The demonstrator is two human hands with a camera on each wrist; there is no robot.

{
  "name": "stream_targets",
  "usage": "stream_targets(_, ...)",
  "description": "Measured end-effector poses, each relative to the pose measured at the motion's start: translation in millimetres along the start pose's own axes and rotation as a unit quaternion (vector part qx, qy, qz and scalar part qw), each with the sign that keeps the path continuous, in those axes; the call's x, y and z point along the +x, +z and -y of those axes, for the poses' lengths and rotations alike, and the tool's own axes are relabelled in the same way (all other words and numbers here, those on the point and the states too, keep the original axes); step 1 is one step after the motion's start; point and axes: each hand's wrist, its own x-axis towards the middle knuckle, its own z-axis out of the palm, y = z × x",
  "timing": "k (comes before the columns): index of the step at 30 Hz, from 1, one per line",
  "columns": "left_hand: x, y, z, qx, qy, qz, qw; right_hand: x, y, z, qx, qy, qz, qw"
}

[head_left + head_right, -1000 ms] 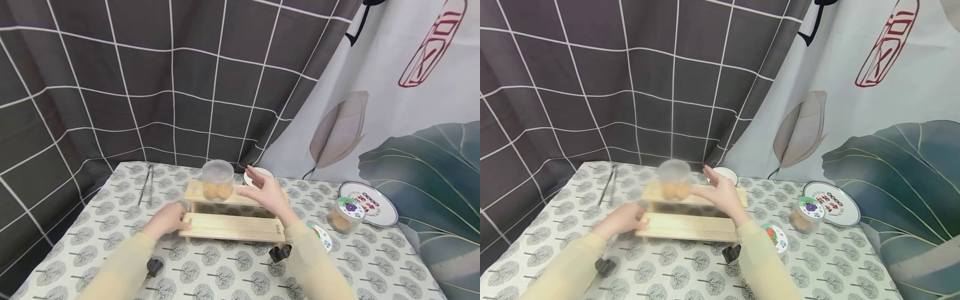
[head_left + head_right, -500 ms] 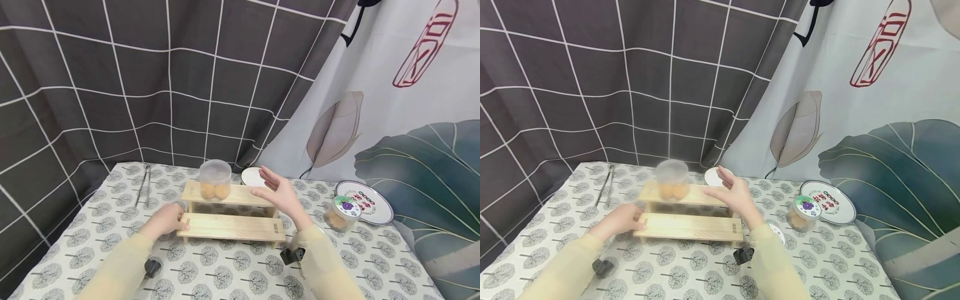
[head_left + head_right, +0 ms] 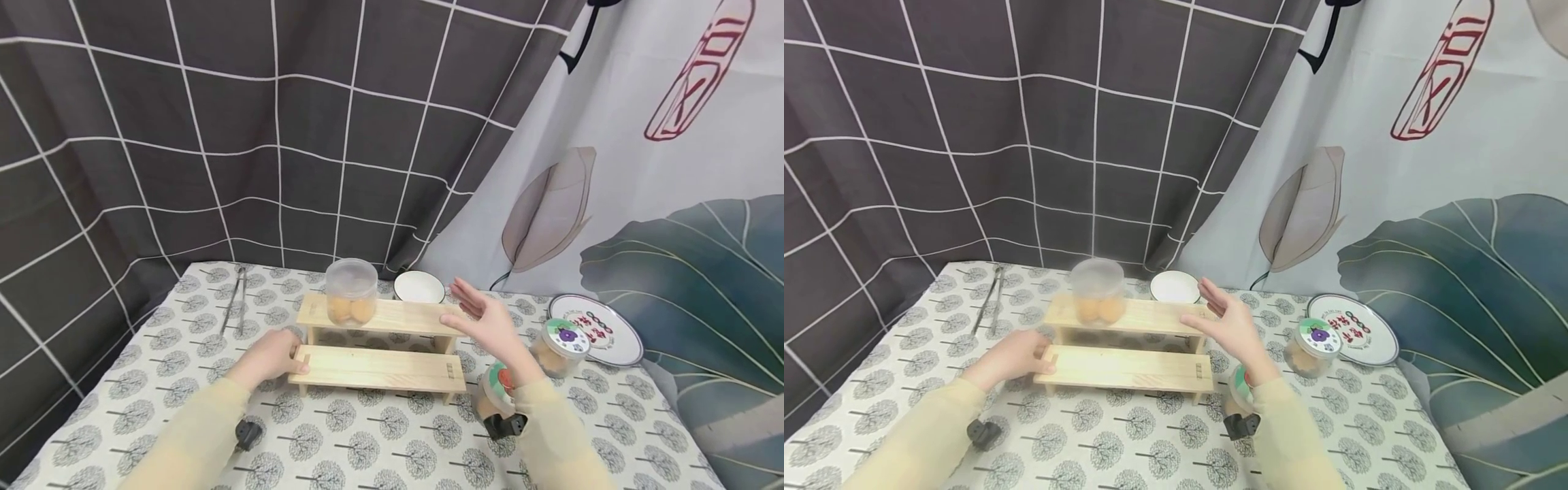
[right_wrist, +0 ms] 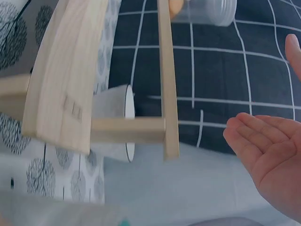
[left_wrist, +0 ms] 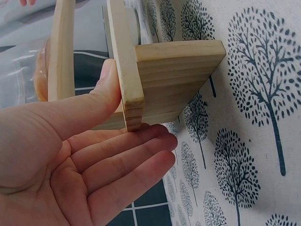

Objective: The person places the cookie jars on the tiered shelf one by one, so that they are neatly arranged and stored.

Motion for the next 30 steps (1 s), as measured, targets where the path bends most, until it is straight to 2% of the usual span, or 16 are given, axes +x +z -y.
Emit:
stream_targets(16,-3.5,-4.2,-3.6,-0.005,-0.001,0.006,1.0000,-20.9,-30.8,-19.2,-0.014,0.029,0.014,0.9994)
stream_targets(23,-4.0,-3.7,-4.4,-0.008,-0.010,0.013,0.9998,-34.9,-43.4,-30.9,-0.006,0.023,0.000,0.9997)
stream_targets(30,-4.8,-5.3,-5.6,0.002,0.010,0.003,0.9999,-46.1,-55.1,-45.5,-0.028,0.031,-0.023,0.9989)
